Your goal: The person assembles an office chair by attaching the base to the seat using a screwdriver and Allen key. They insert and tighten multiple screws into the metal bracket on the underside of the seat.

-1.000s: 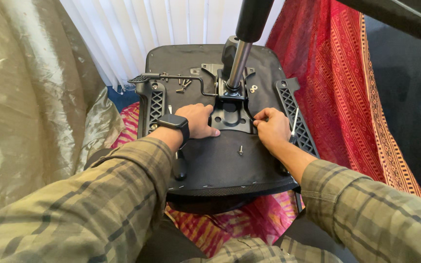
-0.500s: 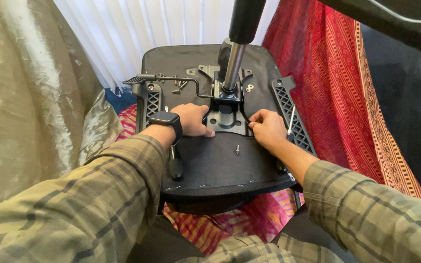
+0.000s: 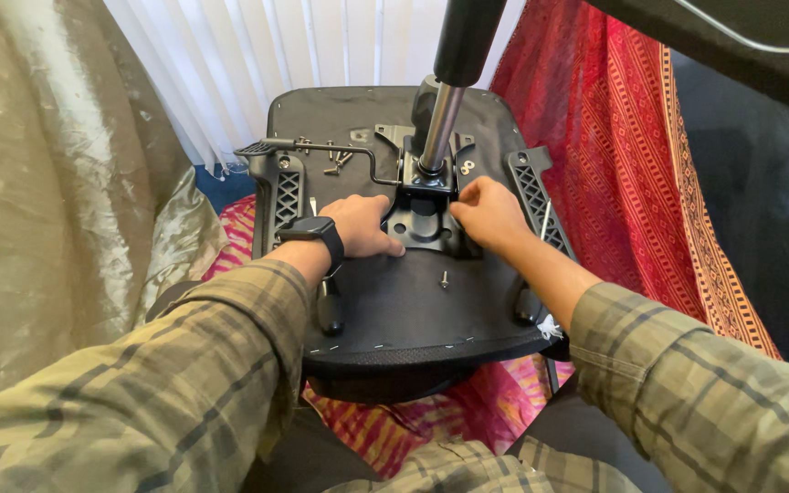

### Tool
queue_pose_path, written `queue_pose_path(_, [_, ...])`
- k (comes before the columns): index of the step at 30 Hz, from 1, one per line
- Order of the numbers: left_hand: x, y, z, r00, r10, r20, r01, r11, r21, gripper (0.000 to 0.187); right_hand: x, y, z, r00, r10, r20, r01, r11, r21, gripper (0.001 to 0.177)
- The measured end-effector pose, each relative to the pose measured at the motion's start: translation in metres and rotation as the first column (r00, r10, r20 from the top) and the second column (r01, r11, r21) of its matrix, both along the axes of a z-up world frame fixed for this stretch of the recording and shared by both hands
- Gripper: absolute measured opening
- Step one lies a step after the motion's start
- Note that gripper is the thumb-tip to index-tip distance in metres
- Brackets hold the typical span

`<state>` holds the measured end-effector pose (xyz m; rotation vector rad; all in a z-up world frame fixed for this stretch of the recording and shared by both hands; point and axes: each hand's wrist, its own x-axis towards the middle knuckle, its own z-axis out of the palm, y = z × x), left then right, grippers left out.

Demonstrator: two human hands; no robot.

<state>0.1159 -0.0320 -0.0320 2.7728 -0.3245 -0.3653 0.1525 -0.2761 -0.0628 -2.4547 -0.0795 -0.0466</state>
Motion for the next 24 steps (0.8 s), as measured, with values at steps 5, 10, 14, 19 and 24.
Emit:
queue_pose_path(5, [0.022, 0.02, -0.023, 0.982, 0.188, -0.003, -0.183, 0.954, -0.235, 0.064, 0.005, 0.02, 0.034, 1.0, 0.005, -0.012, -0.003, 0.988, 0.152, 0.052])
queue_pose_path(10, [0.036, 0.095, -0.045, 0.649, 0.564, -0.51, -0.678, 0.126, -0.724, 0.026, 0.008, 0.043, 0.07, 0.994, 0.084, -0.077, -0.033, 0.859, 0.511, 0.053])
queue_pose_path(14, [0.033, 0.158, -0.041, 0.598, 0.363, -0.715, -0.684, -0.235, -0.691, 0.022, 0.017, 0.068, 0.097, 0.998, 0.034, 0.059, -0.064, 0.761, 0.646, 0.049])
queue_pose_path(19, [0.054, 0.174, -0.03, 0.611, 0.215, -0.762, -0.678, -0.354, -0.644, 0.045, 0.029, 0.08, 0.119, 0.991, -0.101, -0.087, 0.132, 0.651, 0.748, 0.055])
queue_pose_path(24, [0.076, 0.179, -0.043, 0.656, 0.256, -0.71, -0.651, -0.283, -0.704, 0.026, 0.035, 0.074, 0.115, 0.999, -0.003, -0.051, 0.042, 0.616, 0.786, 0.065])
